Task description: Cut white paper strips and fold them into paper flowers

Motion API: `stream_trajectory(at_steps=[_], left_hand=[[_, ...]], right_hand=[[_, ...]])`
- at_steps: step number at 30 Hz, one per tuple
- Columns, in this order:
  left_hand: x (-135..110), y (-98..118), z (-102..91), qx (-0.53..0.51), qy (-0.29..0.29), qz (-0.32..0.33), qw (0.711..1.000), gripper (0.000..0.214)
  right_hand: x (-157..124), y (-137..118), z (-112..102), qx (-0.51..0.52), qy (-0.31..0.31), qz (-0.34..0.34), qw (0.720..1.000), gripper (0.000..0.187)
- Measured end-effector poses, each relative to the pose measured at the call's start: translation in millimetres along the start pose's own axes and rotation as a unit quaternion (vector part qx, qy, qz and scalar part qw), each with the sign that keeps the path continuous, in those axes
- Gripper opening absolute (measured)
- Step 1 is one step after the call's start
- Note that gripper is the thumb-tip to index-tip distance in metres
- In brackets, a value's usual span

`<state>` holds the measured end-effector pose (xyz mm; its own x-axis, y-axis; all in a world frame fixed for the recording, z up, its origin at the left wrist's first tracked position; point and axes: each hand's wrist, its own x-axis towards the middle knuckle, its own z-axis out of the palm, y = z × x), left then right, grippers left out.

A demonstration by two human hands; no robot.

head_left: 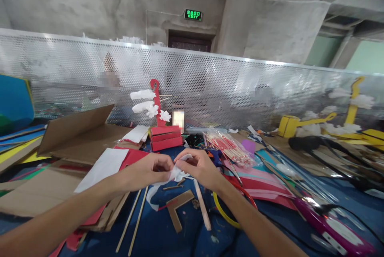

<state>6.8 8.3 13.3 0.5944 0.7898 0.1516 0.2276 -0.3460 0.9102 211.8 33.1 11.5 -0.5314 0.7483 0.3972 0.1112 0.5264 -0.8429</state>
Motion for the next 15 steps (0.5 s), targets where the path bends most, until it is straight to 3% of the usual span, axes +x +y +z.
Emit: stream_trajectory(at_steps=[8,15], left_hand=[[-2.4,1.6,4.3,0.002,0.009,0.004,1.0,0.008],[-3.4,9.3,7.2,-0.006,0.055,0.026,0.998,0.013]], right_hand=[[-0.1,3.6,1.6,0.044,0.001,0.018,0.999,0.014],[0.2,1.1,3.1,0.036,-0.001,0.033,0.999,0.015]])
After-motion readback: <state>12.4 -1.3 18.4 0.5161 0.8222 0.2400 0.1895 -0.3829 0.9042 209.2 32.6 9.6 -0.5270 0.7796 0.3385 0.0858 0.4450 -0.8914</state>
